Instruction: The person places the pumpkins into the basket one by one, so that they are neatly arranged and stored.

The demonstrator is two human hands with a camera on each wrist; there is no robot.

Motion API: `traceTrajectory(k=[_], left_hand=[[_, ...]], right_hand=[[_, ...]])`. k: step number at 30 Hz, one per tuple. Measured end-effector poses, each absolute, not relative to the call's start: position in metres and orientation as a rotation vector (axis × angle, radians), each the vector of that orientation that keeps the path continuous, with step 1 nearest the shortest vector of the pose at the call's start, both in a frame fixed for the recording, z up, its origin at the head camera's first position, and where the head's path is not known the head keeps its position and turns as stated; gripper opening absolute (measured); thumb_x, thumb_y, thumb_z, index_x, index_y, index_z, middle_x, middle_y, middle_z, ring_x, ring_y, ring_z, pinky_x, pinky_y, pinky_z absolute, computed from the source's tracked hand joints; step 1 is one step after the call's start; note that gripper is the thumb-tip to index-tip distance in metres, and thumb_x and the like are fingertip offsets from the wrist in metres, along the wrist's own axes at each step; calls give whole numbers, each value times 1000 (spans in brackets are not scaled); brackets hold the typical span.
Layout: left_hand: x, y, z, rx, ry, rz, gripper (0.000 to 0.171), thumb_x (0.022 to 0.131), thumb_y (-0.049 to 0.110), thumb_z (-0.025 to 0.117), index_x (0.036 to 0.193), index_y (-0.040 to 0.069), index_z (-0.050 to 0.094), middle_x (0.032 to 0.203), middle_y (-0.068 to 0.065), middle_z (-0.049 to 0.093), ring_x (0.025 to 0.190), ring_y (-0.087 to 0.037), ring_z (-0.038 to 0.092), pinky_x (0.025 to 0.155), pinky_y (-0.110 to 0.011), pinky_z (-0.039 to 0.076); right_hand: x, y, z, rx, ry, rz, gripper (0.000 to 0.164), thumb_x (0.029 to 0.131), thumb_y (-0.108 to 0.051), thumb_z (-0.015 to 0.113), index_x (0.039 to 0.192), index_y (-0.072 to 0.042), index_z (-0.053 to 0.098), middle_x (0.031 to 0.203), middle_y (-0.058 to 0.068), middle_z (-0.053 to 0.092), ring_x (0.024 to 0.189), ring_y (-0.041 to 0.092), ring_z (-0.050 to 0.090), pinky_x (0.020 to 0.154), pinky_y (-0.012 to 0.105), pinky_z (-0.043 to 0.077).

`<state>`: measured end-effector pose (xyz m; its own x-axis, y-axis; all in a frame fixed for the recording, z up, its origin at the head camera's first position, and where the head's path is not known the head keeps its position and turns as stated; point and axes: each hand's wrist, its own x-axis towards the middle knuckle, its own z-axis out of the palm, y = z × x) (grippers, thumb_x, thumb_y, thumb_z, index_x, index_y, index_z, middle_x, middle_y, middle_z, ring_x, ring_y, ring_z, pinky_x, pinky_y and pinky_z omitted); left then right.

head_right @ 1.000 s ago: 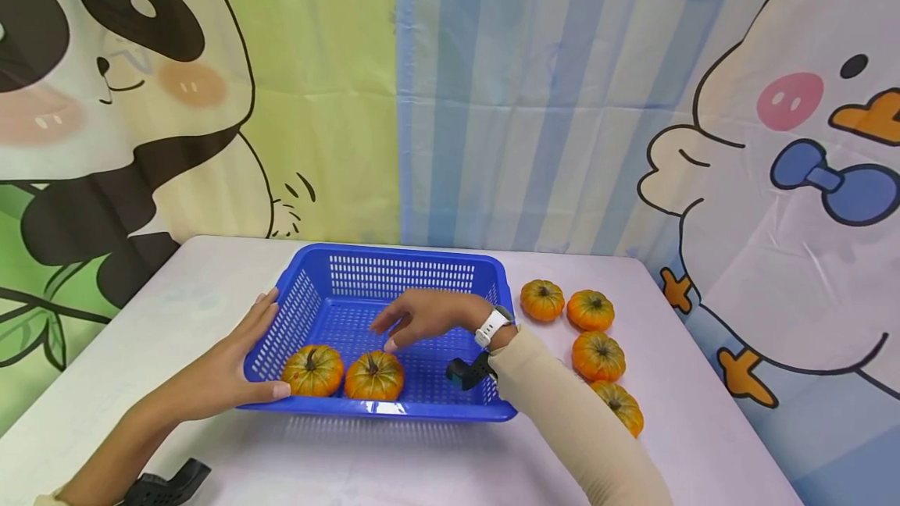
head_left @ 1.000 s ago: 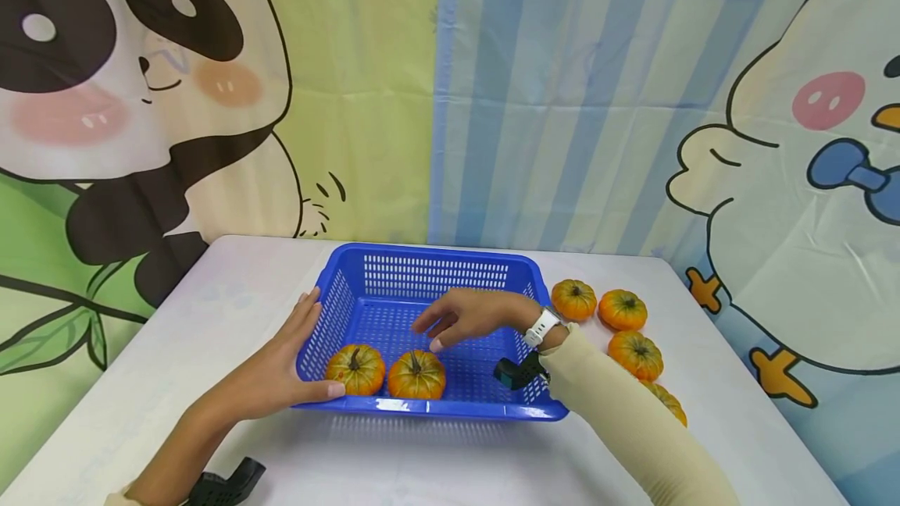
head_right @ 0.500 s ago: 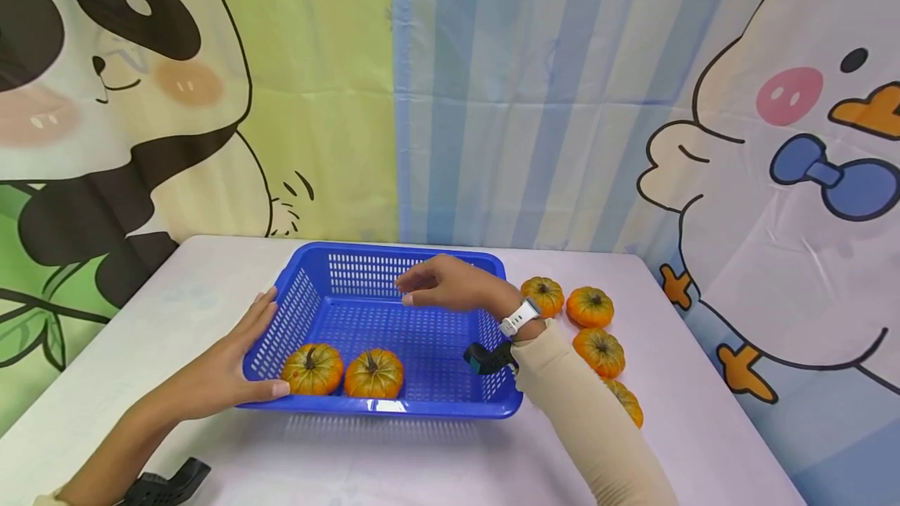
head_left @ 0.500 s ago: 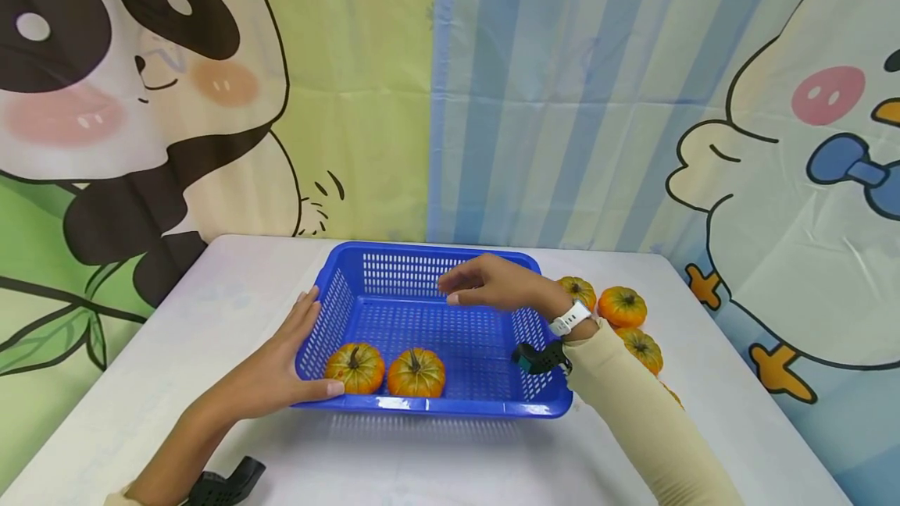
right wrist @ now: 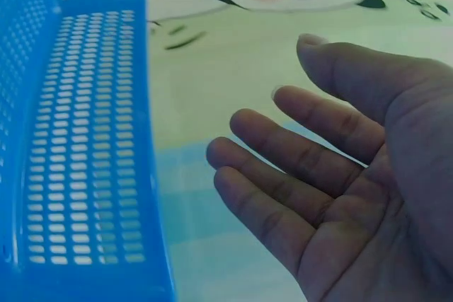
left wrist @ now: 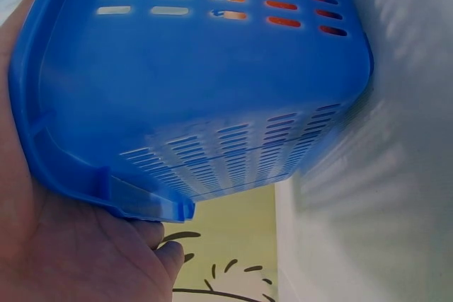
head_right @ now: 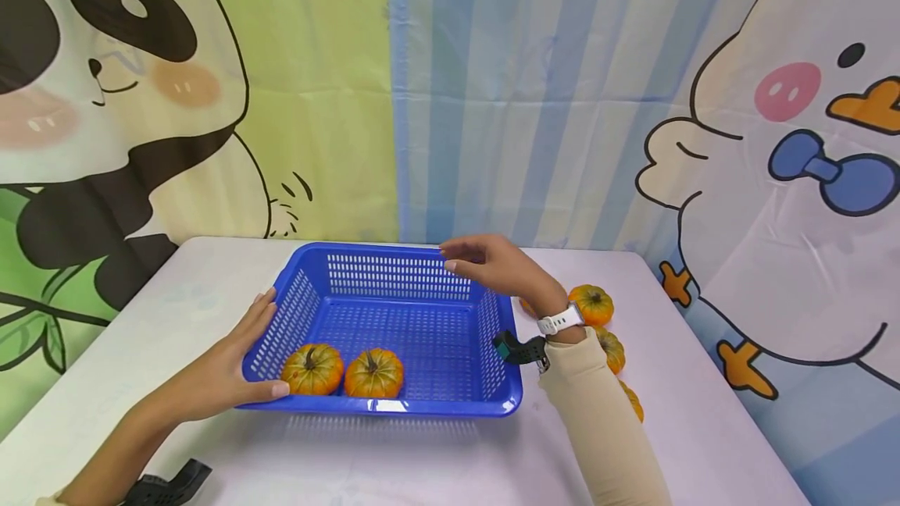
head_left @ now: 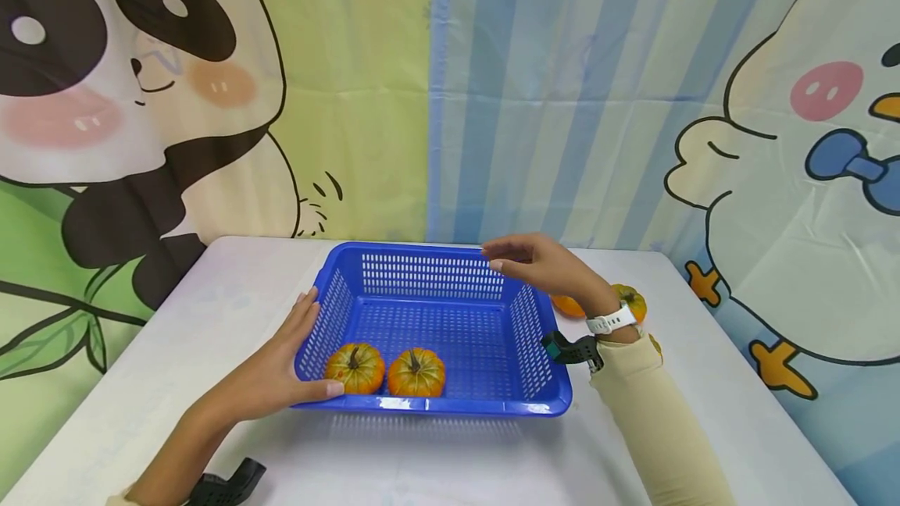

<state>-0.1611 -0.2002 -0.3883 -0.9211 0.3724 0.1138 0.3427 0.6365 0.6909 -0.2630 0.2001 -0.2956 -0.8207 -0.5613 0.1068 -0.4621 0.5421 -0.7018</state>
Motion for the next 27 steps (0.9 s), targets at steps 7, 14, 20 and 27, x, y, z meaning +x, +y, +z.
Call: traceTrajectory(k=[7, 14, 20, 27], left_hand=[[-160, -200, -386, 625, 2813, 1167, 118, 77, 44, 79, 155, 3, 2, 161, -5, -13, 146, -38, -9, 103, -73, 12], [-161, -201, -386, 619, 2802, 1169, 117, 78, 44, 79, 156, 5, 1, 161, -5, -14, 146, -37, -9, 103, -74, 12], [-161, -201, -387, 611, 2806, 1162, 118, 77, 44, 79, 156, 5, 0, 161, -5, -14, 146, -38, -8, 103, -73, 12], [-161, -200, -389, 610, 2814, 1161, 118, 77, 45, 79, 156, 4, 1, 161, -5, -14, 146, -37, -9, 104, -73, 12]], right_hand=[[-257, 226, -302, -747, 2707, -1340, 43, 98, -31, 59, 134, -7, 59, 127, 10, 63, 115, 27, 60, 98, 48, 46], [-255, 251, -321, -572, 2805, -1440, 44, 98, -37, 58, 134, -12, 59, 129, 7, 61, 120, 27, 57, 98, 48, 46], [-262, 263, -340, -496, 2850, -1506, 49, 98, -38, 58, 136, -8, 56, 133, 12, 58, 124, 31, 54, 99, 48, 45], [-264, 271, -354, -427, 2919, -1547, 53, 97, -37, 59, 140, -6, 52, 136, 17, 55, 125, 34, 52, 102, 49, 42]])
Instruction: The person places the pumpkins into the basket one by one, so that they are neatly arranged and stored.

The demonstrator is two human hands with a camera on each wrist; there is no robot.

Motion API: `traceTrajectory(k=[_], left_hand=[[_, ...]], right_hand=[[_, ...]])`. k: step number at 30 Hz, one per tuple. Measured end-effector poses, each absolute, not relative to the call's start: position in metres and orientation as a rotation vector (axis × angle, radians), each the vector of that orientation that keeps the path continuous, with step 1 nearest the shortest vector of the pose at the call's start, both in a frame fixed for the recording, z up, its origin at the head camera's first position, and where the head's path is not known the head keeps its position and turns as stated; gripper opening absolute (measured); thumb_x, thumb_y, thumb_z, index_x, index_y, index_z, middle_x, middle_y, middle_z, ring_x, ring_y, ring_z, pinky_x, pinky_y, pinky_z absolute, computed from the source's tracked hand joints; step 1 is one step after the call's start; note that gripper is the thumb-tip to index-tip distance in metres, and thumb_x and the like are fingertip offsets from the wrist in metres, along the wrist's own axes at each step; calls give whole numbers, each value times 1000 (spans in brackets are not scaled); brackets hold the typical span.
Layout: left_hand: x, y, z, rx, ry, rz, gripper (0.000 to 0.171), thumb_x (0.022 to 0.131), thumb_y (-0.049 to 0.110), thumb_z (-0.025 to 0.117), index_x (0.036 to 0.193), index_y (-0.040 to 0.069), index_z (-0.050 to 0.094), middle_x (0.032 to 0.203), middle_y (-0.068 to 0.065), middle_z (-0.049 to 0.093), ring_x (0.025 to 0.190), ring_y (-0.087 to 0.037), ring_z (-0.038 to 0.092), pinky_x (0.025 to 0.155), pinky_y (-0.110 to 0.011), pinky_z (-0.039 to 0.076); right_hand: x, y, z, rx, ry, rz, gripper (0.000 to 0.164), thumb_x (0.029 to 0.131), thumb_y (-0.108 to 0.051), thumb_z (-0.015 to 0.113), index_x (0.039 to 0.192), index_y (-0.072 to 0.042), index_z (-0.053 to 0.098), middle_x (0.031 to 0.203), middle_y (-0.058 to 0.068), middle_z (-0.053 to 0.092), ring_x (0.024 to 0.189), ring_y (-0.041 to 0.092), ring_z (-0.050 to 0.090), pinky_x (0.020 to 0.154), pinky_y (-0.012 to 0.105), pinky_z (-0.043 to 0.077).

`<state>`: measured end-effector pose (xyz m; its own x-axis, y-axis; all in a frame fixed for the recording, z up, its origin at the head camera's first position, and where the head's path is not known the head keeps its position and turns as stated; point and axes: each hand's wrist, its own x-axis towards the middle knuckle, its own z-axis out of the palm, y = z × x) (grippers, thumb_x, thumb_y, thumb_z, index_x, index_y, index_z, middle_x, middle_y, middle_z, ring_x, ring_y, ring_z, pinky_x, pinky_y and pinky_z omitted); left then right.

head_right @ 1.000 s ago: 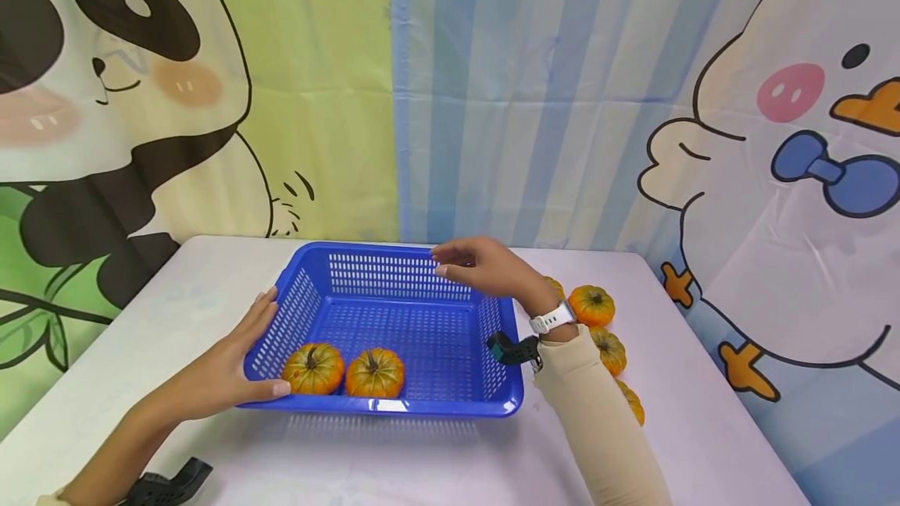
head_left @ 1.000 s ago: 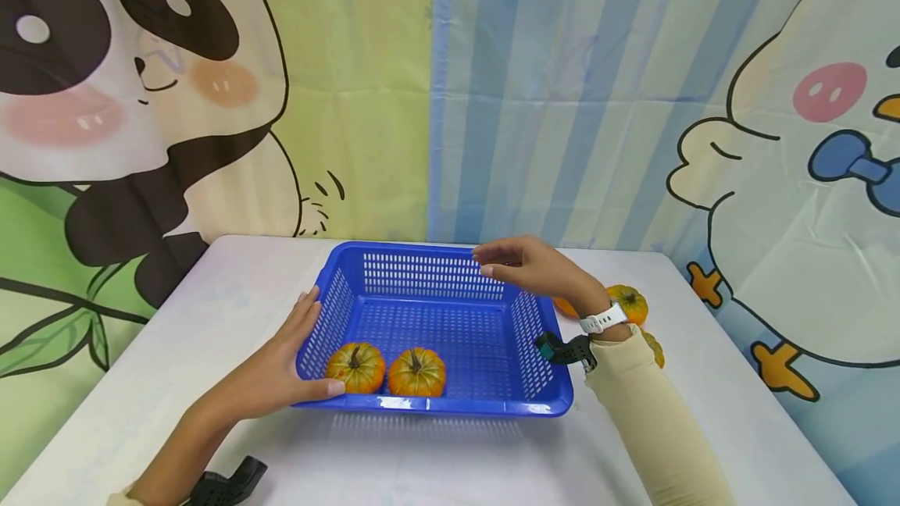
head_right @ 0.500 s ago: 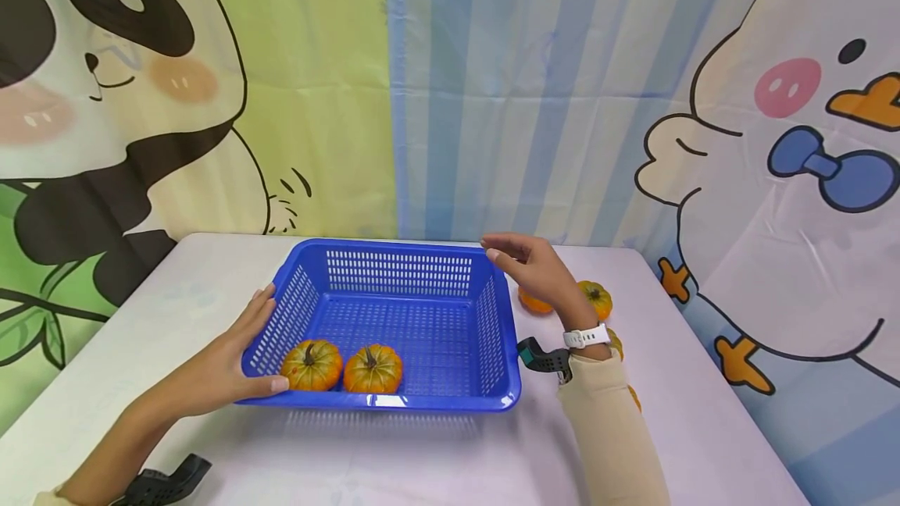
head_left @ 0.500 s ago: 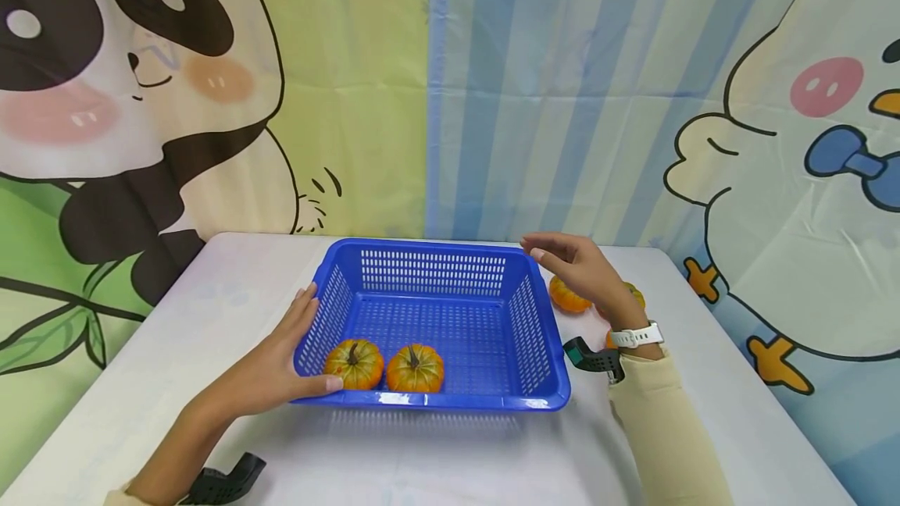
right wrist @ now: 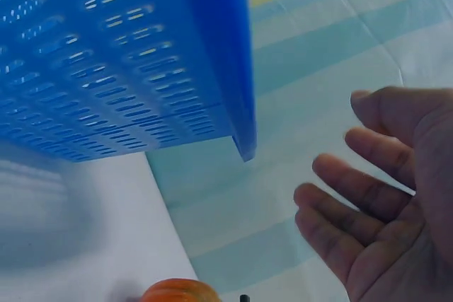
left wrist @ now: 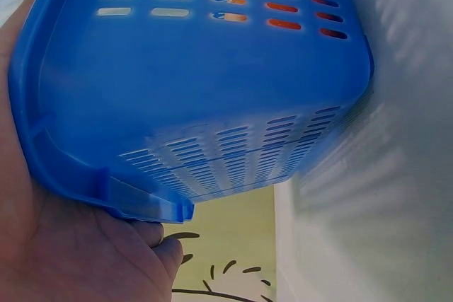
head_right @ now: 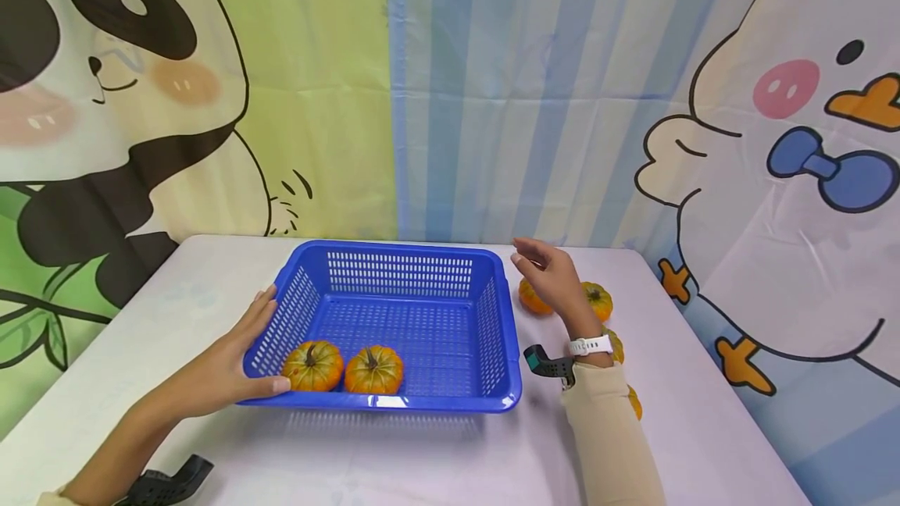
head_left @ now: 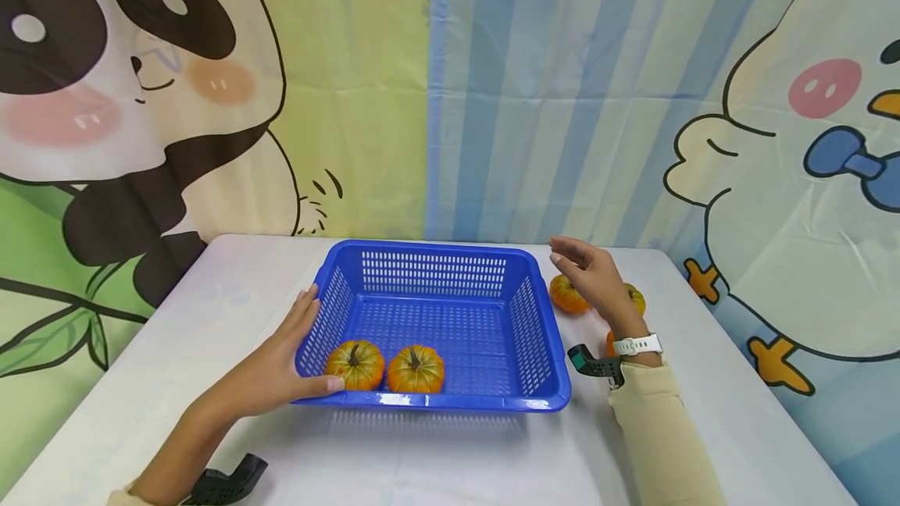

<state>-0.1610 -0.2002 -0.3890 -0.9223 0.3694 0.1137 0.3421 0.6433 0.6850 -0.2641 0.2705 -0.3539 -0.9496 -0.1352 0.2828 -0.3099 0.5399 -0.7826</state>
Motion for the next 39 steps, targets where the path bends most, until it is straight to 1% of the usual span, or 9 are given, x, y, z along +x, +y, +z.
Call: traceTrajectory(k=[4, 8, 13, 21, 27, 29, 33, 35, 39], left_hand=[[-161, -200, -391, 611, 2811, 1170, 117, 78, 45, 78, 156, 5, 1, 161, -4, -14, 146, -37, -9, 104, -73, 12], [-160, -199, -391, 620, 2807, 1176, 116, 78, 44, 78, 156, 4, 2, 161, -4, -13, 146, -37, -8, 103, -74, 12], [-160, -199, -390, 628, 2811, 1169, 116, 78, 44, 79, 155, 2, 3, 162, -4, -13, 146, -37, -8, 103, -73, 12], [-159, -198, -388, 608, 2814, 1160, 117, 77, 45, 79, 156, 3, 3, 162, -5, -13, 146, -38, -7, 103, -74, 13], [-159, -199, -388, 610, 2809, 1171, 118, 77, 45, 79, 155, 2, 3, 162, -5, -13, 146, -38, -8, 103, -73, 12], [-159, -200, -388, 611, 2810, 1173, 117, 77, 44, 79, 155, 3, 3, 162, -5, -13, 146, -39, -8, 103, -74, 12], [-160, -201, -388, 614, 2814, 1172, 117, 77, 44, 79, 155, 3, 2, 161, -5, -13, 146, -39, -8, 103, -74, 12], [-160, -201, -388, 612, 2813, 1174, 117, 77, 44, 79, 155, 3, 2, 161, -5, -13, 146, -38, -8, 103, -74, 12], [-160, -200, -388, 605, 2808, 1178, 117, 77, 44, 79, 155, 3, 3, 162, -5, -13, 146, -38, -8, 103, -74, 12]], right_hand=[[-267, 276, -360, 334, -2617, 1330, 55, 97, -36, 61, 140, -3, 51, 137, 18, 53, 125, 35, 51, 103, 48, 41], [-268, 283, -367, 299, -2629, 1288, 55, 97, -33, 61, 140, -1, 50, 140, 18, 51, 130, 34, 46, 106, 47, 37], [-269, 290, -375, 215, -2664, 1247, 59, 96, -34, 61, 144, -3, 46, 145, 18, 45, 136, 37, 39, 108, 49, 33], [-270, 296, -381, 103, -2790, 1157, 63, 96, -32, 61, 148, -5, 39, 150, 23, 35, 138, 43, 30, 108, 58, 28], [-271, 297, -386, 110, -2904, 1103, 64, 96, -28, 62, 150, -4, 36, 150, 28, 33, 137, 48, 28, 106, 66, 24], [-272, 296, -388, 157, -2930, 1089, 64, 96, -27, 62, 149, -3, 36, 148, 28, 35, 135, 49, 30, 105, 66, 25], [-273, 295, -390, 245, -2920, 1081, 58, 96, -24, 63, 146, -1, 42, 141, 28, 45, 128, 47, 43, 102, 60, 36], [-273, 294, -390, 260, -2912, 1086, 57, 96, -23, 63, 144, -1, 44, 139, 27, 48, 125, 47, 46, 99, 58, 41], [-272, 294, -391, 247, -2921, 1069, 59, 95, -25, 64, 145, -1, 43, 142, 28, 45, 128, 50, 42, 99, 59, 40]])
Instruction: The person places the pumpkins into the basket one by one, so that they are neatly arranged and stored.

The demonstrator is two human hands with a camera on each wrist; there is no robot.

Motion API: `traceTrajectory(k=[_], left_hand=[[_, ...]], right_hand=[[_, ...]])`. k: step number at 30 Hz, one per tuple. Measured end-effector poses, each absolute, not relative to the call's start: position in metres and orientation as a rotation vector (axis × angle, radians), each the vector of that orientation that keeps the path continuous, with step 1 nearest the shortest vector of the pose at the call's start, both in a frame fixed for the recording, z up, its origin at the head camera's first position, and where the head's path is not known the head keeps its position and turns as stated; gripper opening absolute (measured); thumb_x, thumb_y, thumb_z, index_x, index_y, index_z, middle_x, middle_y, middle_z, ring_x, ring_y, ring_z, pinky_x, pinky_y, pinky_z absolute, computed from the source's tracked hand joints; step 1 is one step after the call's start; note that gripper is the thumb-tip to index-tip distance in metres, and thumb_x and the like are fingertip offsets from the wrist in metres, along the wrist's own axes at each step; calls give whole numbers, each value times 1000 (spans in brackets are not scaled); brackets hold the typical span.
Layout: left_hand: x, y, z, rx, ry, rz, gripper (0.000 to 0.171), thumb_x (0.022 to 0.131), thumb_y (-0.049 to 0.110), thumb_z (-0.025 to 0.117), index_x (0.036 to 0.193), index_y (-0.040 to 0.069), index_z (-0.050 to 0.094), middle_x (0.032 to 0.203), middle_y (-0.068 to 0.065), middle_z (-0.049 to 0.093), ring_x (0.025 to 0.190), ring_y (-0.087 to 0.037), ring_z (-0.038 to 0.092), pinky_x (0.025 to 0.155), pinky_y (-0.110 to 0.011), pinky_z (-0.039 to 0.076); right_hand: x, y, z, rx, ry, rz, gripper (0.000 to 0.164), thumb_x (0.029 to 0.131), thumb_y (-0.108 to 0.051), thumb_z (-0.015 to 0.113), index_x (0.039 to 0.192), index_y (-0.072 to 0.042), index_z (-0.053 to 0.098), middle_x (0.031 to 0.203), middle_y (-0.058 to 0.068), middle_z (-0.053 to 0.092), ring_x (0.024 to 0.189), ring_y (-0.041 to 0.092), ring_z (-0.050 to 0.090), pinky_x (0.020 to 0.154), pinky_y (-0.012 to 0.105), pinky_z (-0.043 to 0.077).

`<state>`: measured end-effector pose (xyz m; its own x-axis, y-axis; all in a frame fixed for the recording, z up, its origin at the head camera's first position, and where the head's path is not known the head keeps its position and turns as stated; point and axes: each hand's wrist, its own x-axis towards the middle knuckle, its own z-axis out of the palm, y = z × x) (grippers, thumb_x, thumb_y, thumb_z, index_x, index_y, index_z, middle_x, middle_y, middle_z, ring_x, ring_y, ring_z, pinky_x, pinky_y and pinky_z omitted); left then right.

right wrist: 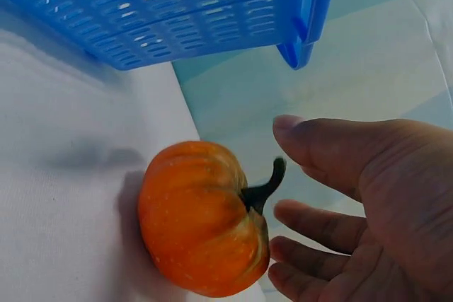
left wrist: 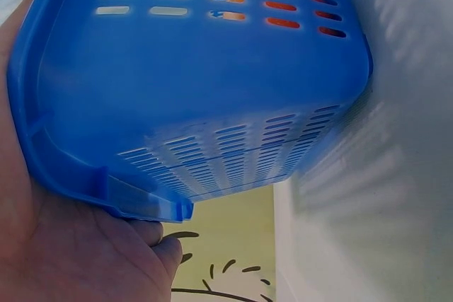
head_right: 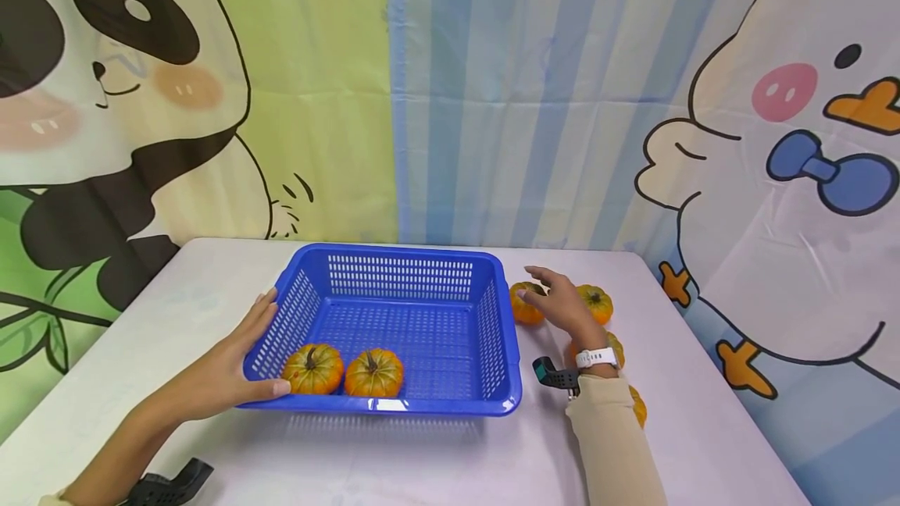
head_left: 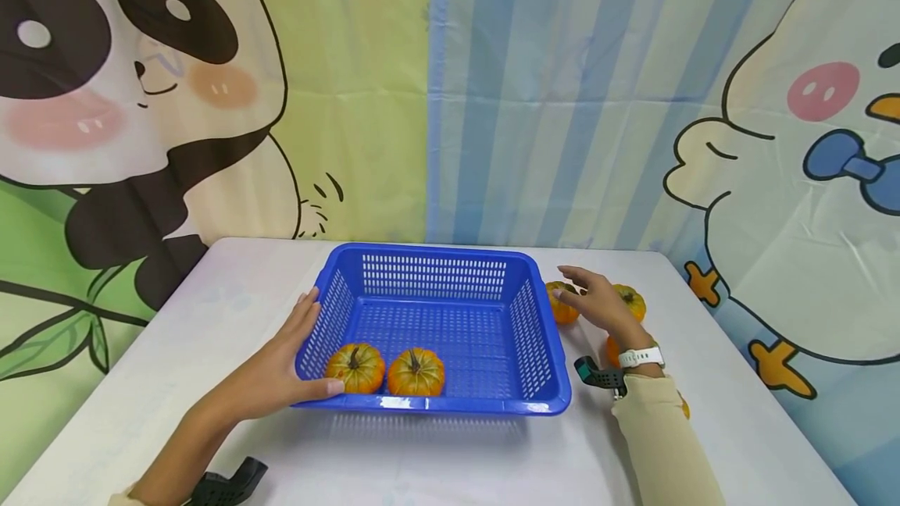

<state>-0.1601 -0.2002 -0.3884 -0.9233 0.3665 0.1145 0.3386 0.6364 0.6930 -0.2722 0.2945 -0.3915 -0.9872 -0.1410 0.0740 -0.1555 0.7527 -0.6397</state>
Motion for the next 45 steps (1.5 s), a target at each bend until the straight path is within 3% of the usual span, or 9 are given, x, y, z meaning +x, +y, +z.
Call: traceTrajectory(k=[5, 11, 26, 35, 45], left_hand=[[-160, -200, -388, 601, 2806, 1177, 117, 77, 45, 79, 155, 3, 3, 162, -6, -13, 146, -38, -8, 103, -73, 12], [-159, -200, -388, 590, 2803, 1177, 117, 76, 45, 79, 155, 3, 3, 162, -6, -12, 146, -38, -8, 103, -73, 12], [-160, -199, -389, 604, 2811, 1167, 118, 77, 45, 79, 156, 4, 2, 162, -6, -13, 146, -38, -7, 103, -73, 13], [-161, -200, -388, 596, 2817, 1157, 118, 77, 46, 79, 156, 5, 1, 162, -6, -13, 146, -39, -7, 103, -73, 13], [-161, -200, -388, 602, 2818, 1163, 118, 77, 46, 79, 156, 4, 2, 162, -5, -13, 146, -39, -7, 104, -73, 13]], right_hand=[[-274, 296, -395, 194, -2967, 1029, 61, 95, -26, 64, 146, 0, 41, 144, 29, 41, 131, 53, 35, 102, 65, 32], [-276, 295, -398, 196, -3001, 1049, 62, 97, -25, 60, 148, 2, 35, 142, 30, 43, 128, 51, 40, 102, 62, 35], [-277, 290, -402, 224, -2989, 1037, 43, 99, -15, 57, 137, 4, 52, 133, 26, 55, 121, 46, 50, 97, 56, 44], [-276, 289, -400, 122, -3066, 1066, 52, 98, -26, 60, 141, 0, 49, 138, 25, 50, 124, 49, 47, 96, 58, 43], [-278, 290, -400, 133, -3000, 1069, 52, 97, -22, 61, 141, 2, 48, 137, 27, 51, 123, 48, 48, 97, 57, 43]])
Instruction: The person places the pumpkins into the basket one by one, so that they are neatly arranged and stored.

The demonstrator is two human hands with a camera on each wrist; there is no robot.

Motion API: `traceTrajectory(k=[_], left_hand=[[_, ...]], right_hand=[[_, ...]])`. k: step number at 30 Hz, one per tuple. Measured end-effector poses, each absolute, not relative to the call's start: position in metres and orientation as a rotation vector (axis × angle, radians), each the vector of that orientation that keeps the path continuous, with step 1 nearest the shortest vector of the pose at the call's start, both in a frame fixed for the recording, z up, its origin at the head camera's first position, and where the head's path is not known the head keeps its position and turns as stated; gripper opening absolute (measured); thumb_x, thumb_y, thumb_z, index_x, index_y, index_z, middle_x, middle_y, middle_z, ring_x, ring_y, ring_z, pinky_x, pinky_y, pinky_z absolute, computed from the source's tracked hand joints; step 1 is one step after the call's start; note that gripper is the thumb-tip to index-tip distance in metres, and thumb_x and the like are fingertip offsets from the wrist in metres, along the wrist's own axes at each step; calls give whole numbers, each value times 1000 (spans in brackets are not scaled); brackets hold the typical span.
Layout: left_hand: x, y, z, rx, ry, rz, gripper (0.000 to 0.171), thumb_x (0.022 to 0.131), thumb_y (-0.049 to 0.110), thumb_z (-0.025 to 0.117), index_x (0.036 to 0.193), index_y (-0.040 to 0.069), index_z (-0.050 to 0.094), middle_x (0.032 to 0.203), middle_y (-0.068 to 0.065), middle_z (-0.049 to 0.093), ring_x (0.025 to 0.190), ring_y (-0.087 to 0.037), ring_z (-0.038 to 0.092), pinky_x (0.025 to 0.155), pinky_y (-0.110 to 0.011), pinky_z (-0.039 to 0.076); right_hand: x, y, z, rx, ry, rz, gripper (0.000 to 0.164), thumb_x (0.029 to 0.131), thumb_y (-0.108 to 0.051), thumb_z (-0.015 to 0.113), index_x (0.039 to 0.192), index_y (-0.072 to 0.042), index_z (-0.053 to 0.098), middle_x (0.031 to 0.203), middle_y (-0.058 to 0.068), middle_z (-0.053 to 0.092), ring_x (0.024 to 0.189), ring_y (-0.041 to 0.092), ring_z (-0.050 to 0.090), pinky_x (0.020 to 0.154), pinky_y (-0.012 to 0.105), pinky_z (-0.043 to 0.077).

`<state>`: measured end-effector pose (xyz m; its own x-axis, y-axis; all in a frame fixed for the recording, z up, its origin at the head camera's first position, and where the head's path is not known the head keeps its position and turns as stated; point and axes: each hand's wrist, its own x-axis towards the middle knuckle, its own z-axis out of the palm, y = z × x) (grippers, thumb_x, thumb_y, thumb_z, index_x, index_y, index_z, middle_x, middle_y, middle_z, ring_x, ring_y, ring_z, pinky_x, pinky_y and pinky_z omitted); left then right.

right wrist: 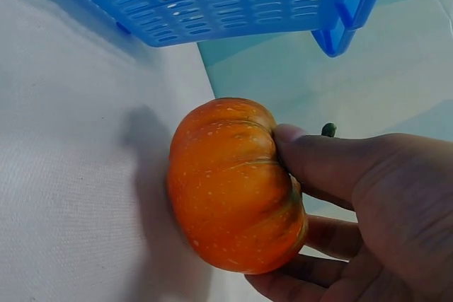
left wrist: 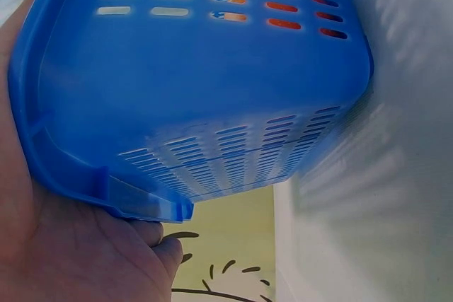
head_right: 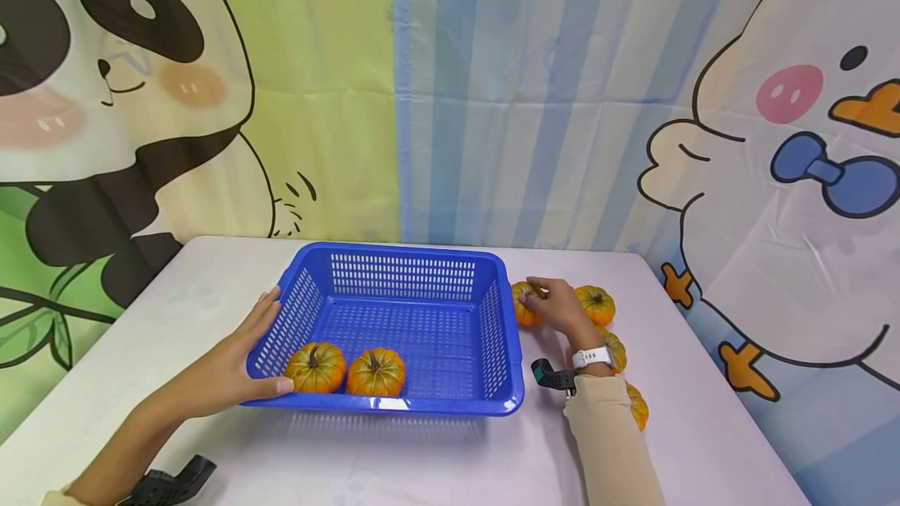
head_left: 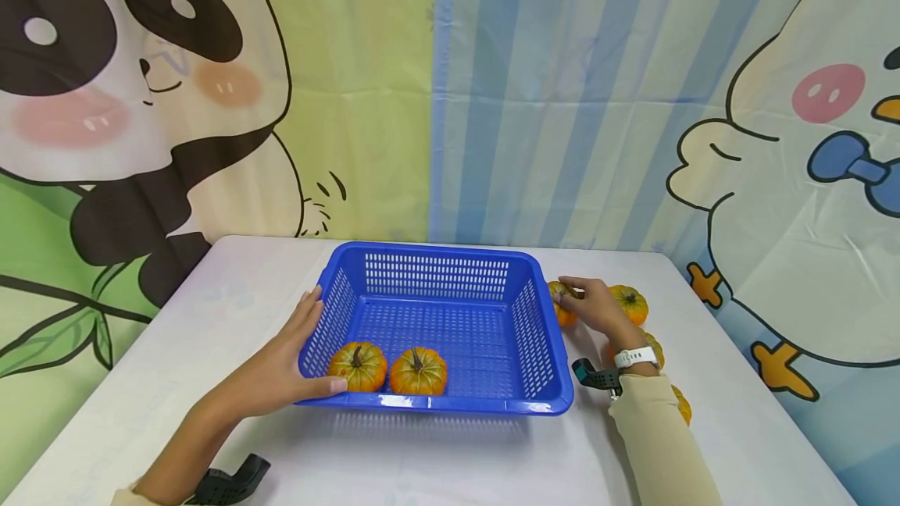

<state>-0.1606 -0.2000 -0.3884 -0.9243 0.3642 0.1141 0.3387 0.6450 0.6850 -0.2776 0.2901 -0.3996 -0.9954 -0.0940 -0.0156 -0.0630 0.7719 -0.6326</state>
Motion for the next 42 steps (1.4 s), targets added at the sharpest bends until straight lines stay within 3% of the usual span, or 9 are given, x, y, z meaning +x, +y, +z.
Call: traceTrajectory(k=[17, 24, 31, 42], left_hand=[[-160, -200, -388, 608, 2815, 1176, 118, 77, 45, 80, 156, 4, 2, 162, -5, -13, 146, -38, -7, 104, -73, 12], [-160, -200, -387, 601, 2817, 1170, 118, 77, 45, 79, 156, 4, 2, 162, -6, -12, 146, -39, -6, 104, -73, 13], [-159, -199, -388, 602, 2817, 1164, 118, 77, 46, 79, 156, 4, 2, 162, -5, -13, 146, -39, -6, 104, -73, 13], [-159, -200, -387, 617, 2817, 1175, 117, 77, 44, 79, 155, 2, 3, 162, -5, -12, 146, -39, -7, 103, -73, 13]], right_hand=[[-274, 290, -387, -158, 3020, -1076, 53, 97, -25, 62, 142, 0, 48, 132, 28, 53, 114, 46, 56, 90, 54, 50], [-272, 285, -383, -249, 3072, -1106, 50, 96, -23, 63, 140, -1, 52, 126, 27, 59, 99, 38, 62, 79, 44, 55], [-270, 286, -374, -247, 3084, -1140, 52, 97, -24, 63, 141, -1, 50, 130, 27, 56, 113, 44, 57, 87, 50, 52], [-267, 289, -364, -206, 3049, -1249, 55, 97, -28, 61, 143, -2, 47, 133, 25, 54, 119, 44, 53, 90, 48, 51]])
